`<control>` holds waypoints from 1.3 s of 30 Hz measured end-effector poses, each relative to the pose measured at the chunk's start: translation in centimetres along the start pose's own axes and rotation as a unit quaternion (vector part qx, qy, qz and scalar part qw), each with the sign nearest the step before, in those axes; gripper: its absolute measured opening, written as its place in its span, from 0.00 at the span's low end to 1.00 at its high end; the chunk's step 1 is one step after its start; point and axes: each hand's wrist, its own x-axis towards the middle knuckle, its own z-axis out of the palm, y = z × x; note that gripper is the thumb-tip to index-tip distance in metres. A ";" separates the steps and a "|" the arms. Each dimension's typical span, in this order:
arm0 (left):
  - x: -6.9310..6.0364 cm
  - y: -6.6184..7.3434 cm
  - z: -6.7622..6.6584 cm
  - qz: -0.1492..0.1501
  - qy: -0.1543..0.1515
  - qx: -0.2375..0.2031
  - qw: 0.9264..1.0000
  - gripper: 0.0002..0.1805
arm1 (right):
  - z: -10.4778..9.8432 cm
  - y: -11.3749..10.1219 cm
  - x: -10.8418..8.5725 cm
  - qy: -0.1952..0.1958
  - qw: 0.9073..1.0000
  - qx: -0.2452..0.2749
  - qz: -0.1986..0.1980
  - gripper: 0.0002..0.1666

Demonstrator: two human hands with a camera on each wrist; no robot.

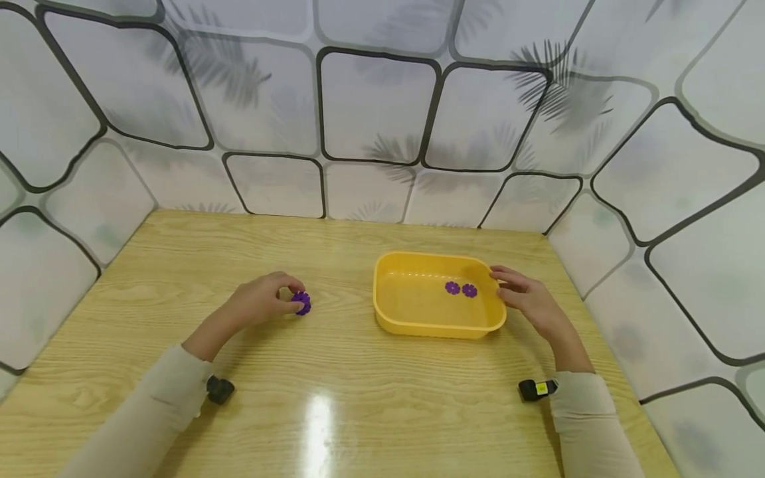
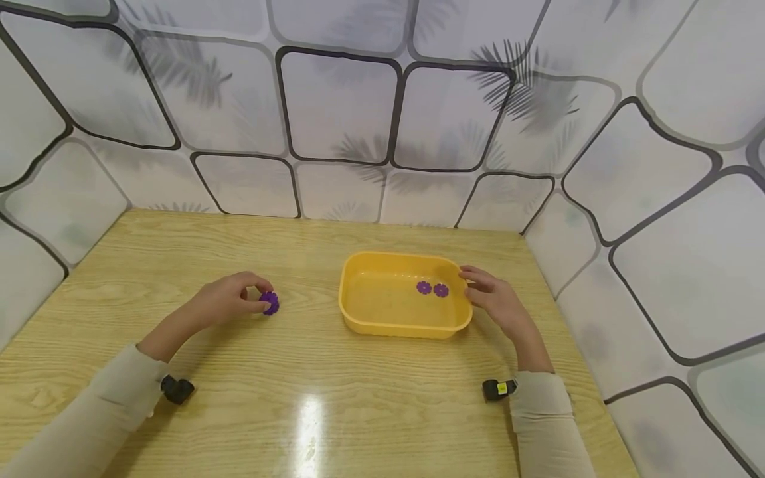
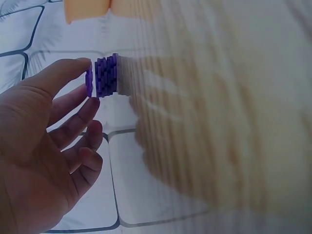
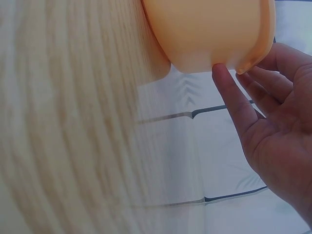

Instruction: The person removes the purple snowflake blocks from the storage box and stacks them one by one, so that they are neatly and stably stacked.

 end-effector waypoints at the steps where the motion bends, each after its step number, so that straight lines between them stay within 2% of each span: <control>1: 0.0 0.0 0.0 0.002 0.000 -0.002 1.000 0.22 | 0.0 0.0 0.0 0.000 1.000 0.001 0.000 0.31; 13: 0.0 0.3 0.0 0.001 -0.010 0.010 1.000 0.28 | 0.0 0.0 0.0 0.003 1.000 0.000 0.001 0.31; 22: 0.0 0.4 0.2 0.010 -0.022 0.031 0.999 0.25 | 0.0 0.1 -0.1 0.003 1.000 0.003 0.002 0.31; 30: 0.2 0.7 -0.1 0.002 -0.019 0.028 0.999 0.28 | 0.0 0.1 0.0 0.001 1.000 0.000 -0.002 0.31; 32: 0.4 1.0 -0.4 0.000 -0.018 0.024 1.000 0.28 | 0.0 0.1 0.0 -0.001 1.000 0.000 -0.003 0.31; 35: 1.1 1.9 -1.0 0.013 -0.010 0.019 1.000 0.27 | 0.0 0.0 0.0 -0.002 1.000 0.001 -0.002 0.31; 39: 2.6 3.8 -1.8 0.042 0.001 0.017 0.999 0.28 | 0.0 0.0 0.0 -0.003 1.000 0.001 0.000 0.31</control>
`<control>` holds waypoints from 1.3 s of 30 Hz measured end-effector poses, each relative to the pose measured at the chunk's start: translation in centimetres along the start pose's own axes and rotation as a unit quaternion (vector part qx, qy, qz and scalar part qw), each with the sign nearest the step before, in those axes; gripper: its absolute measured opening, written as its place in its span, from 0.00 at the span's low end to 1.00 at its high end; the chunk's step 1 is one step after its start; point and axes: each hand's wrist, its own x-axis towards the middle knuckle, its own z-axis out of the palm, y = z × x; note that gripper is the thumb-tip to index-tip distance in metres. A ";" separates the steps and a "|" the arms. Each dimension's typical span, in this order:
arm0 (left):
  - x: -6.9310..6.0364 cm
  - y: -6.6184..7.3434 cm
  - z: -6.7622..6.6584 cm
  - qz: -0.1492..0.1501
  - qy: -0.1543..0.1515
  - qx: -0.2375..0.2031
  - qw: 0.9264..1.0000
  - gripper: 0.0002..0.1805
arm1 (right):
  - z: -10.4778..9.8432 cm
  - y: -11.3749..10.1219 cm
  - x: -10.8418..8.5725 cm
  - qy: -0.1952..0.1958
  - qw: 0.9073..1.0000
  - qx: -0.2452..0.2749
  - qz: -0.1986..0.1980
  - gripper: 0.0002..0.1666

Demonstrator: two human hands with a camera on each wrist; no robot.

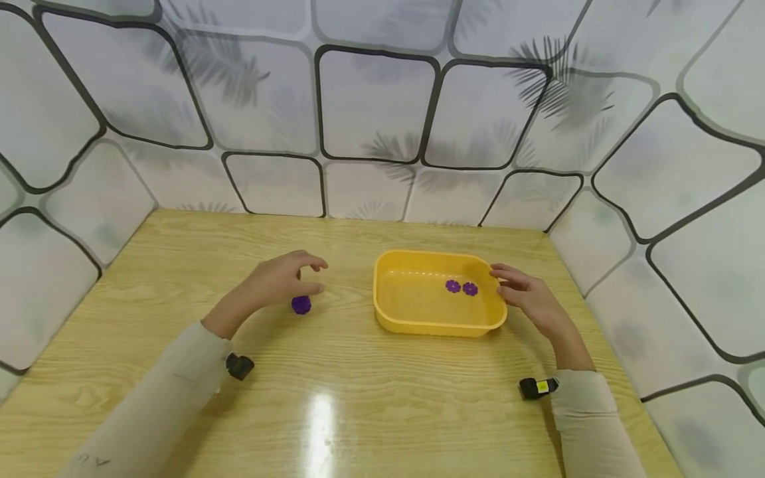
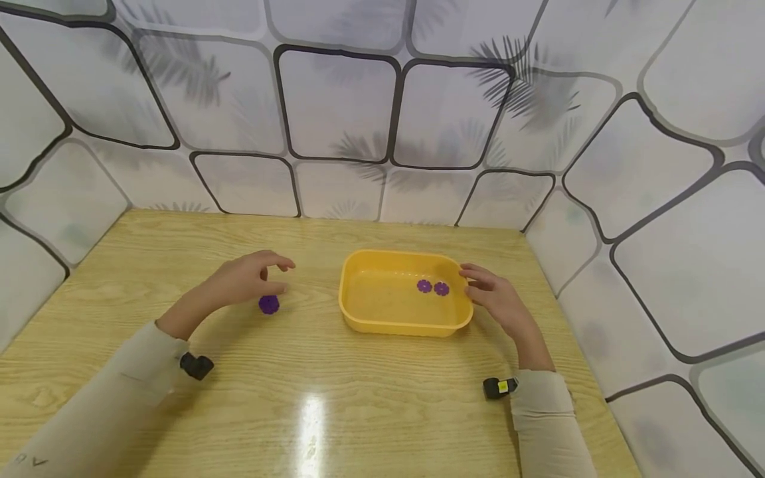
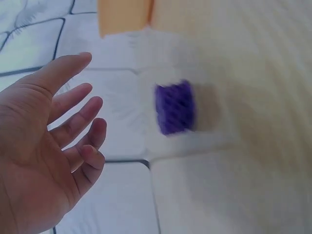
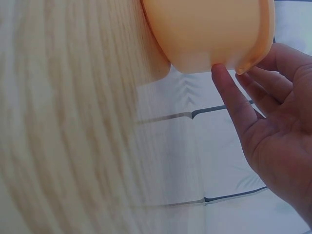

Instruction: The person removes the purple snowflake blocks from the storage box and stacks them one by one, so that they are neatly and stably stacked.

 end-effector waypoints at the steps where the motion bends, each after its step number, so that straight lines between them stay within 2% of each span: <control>1: 0.5 0.6 -0.2 0.006 0.002 0.001 1.000 0.28 | 0.0 0.0 0.0 0.000 1.000 0.000 0.000 0.31; 6: 3.2 4.4 -0.8 0.047 0.007 0.004 0.999 0.27 | 0.0 0.1 -0.1 0.000 1.000 -0.003 -0.003 0.31; 10: 5.7 7.2 -0.2 0.084 -0.005 0.011 0.996 0.28 | 0.0 0.0 0.0 0.001 1.000 -0.005 -0.002 0.31; 17: 10.2 11.1 2.9 0.126 -0.056 0.010 0.990 0.29 | 0.0 0.1 0.1 0.001 1.000 -0.005 -0.002 0.31; 23: 12.6 13.9 5.7 0.149 -0.075 0.022 0.986 0.25 | 0.0 0.1 0.1 0.002 1.000 -0.001 -0.002 0.31; 28: 13.8 15.5 8.0 0.147 -0.098 0.031 0.984 0.25 | 0.0 0.0 0.0 0.002 1.000 0.002 -0.003 0.32; 33: 14.9 16.3 10.3 0.148 -0.098 0.064 0.982 0.26 | -0.1 0.0 0.0 0.001 1.000 0.008 -0.003 0.32; 39: 15.8 16.5 11.5 0.152 -0.095 0.081 0.980 0.25 | 0.0 -0.1 0.1 0.002 1.000 0.005 -0.006 0.32</control>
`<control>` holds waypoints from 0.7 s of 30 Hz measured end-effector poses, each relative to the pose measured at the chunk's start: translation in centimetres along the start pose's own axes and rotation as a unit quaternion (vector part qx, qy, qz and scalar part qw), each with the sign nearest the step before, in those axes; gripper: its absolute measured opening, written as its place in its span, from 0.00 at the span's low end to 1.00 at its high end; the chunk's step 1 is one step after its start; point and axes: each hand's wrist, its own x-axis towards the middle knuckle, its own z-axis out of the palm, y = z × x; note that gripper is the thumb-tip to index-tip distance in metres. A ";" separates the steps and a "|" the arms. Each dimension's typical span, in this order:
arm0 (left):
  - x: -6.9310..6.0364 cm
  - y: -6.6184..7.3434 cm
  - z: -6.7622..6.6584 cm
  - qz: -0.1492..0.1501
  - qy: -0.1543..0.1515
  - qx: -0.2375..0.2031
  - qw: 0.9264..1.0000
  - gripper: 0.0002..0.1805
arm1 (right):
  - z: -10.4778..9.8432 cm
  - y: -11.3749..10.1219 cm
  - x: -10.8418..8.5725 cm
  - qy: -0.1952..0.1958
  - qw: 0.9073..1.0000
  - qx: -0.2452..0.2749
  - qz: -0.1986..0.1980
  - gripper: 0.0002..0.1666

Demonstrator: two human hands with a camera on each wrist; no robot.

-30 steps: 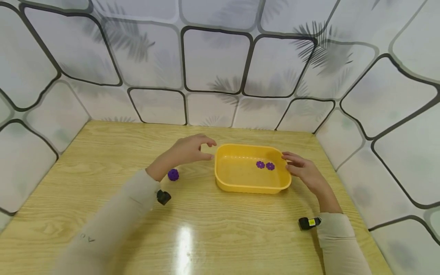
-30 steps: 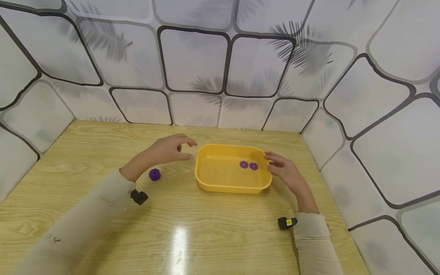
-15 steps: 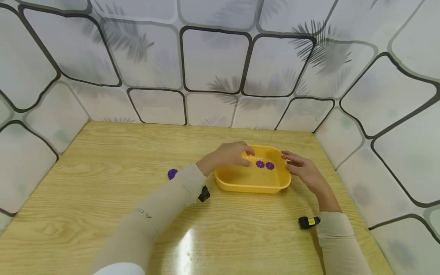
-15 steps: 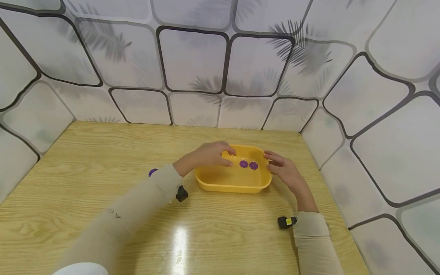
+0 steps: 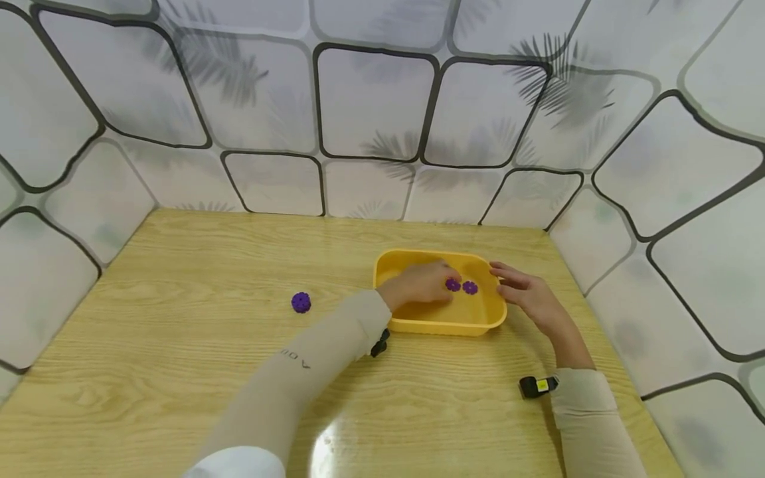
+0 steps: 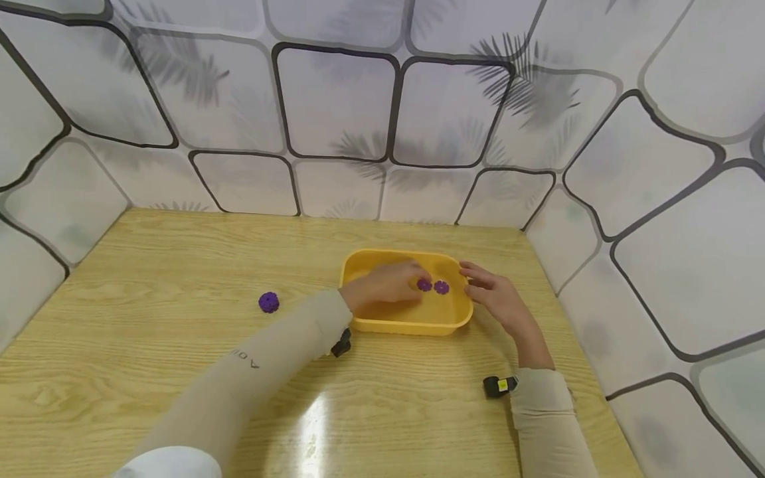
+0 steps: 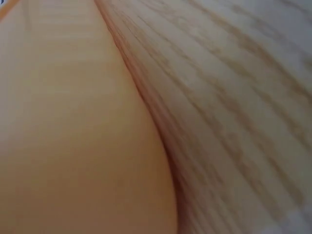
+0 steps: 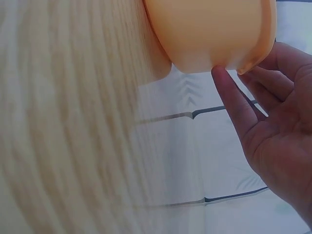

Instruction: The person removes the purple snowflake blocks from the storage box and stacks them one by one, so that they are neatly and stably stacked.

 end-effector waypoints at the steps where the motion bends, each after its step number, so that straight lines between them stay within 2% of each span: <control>1: 0.1 0.0 0.0 0.001 -0.001 -0.002 1.000 0.25 | 0.0 0.0 0.0 0.001 1.000 -0.002 -0.001 0.32; 10: -0.2 -0.3 0.1 -0.012 0.003 -0.019 1.000 0.25 | 0.1 -0.1 0.5 -0.002 1.000 -0.007 -0.013 0.31; 16: 0.0 -0.1 0.6 -0.001 0.006 0.000 1.000 0.19 | 0.0 0.0 0.2 -0.004 1.000 -0.001 -0.005 0.30; 21: 0.1 -0.2 0.8 -0.003 0.009 -0.007 1.000 0.16 | 0.0 0.0 0.0 -0.005 1.000 -0.001 -0.003 0.31</control>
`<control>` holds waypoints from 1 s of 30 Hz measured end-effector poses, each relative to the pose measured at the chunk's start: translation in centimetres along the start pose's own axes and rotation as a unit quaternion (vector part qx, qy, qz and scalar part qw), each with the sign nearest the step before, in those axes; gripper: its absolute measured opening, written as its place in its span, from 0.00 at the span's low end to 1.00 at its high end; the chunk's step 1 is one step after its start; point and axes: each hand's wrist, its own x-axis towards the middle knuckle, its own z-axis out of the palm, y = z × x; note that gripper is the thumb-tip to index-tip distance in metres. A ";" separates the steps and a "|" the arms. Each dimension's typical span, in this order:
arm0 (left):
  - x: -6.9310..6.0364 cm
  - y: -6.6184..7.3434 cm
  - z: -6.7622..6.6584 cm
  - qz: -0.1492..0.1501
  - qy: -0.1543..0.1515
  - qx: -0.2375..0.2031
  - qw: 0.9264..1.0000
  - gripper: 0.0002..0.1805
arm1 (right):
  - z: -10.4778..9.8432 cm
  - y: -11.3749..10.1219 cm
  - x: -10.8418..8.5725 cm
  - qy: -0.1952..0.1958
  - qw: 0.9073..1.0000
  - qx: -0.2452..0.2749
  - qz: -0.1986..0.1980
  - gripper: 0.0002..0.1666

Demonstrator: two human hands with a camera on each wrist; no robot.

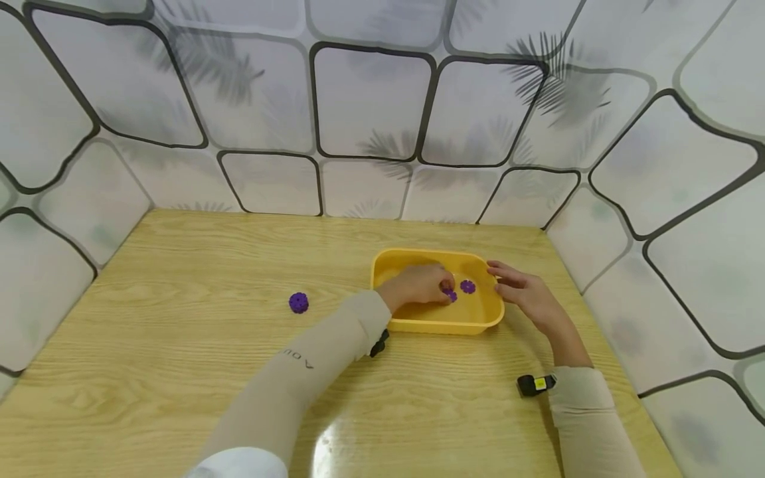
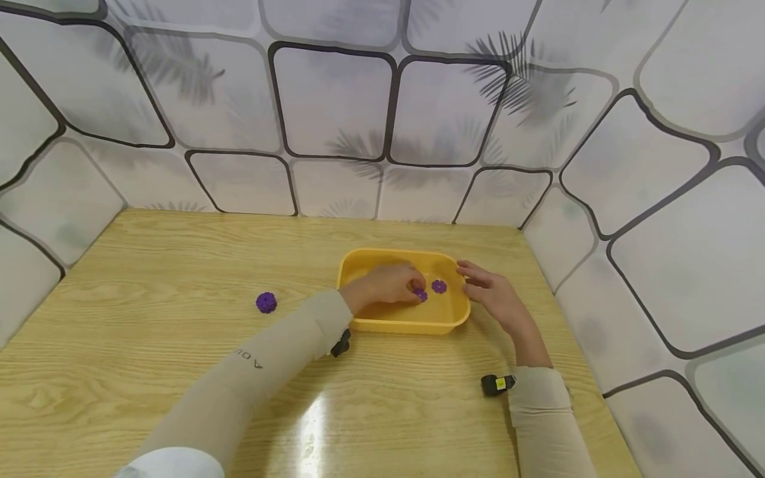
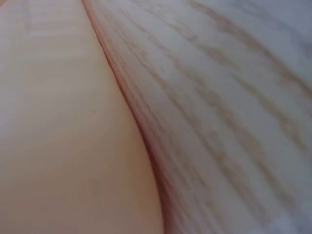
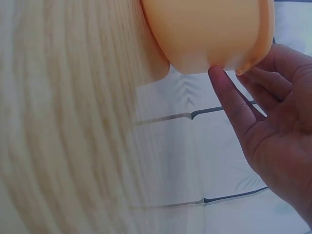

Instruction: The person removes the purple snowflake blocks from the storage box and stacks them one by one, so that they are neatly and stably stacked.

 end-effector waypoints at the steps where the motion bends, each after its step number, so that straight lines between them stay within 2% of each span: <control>1: 0.0 0.0 0.0 0.001 0.001 -0.001 1.000 0.15 | 0.0 0.0 0.0 0.000 1.000 -0.001 -0.001 0.31; 10: -0.3 0.0 -0.1 -0.009 0.004 0.010 1.000 0.18 | 0.1 -0.1 -0.1 0.003 1.000 -0.005 0.003 0.30; 19: -0.2 0.0 -0.2 -0.015 -0.003 0.004 1.000 0.16 | 0.0 -0.1 0.0 0.001 1.000 -0.001 0.006 0.31; 30: -0.5 0.1 -1.1 -0.001 0.026 -0.037 0.999 0.16 | 0.1 0.1 0.0 0.004 1.000 0.015 0.008 0.31</control>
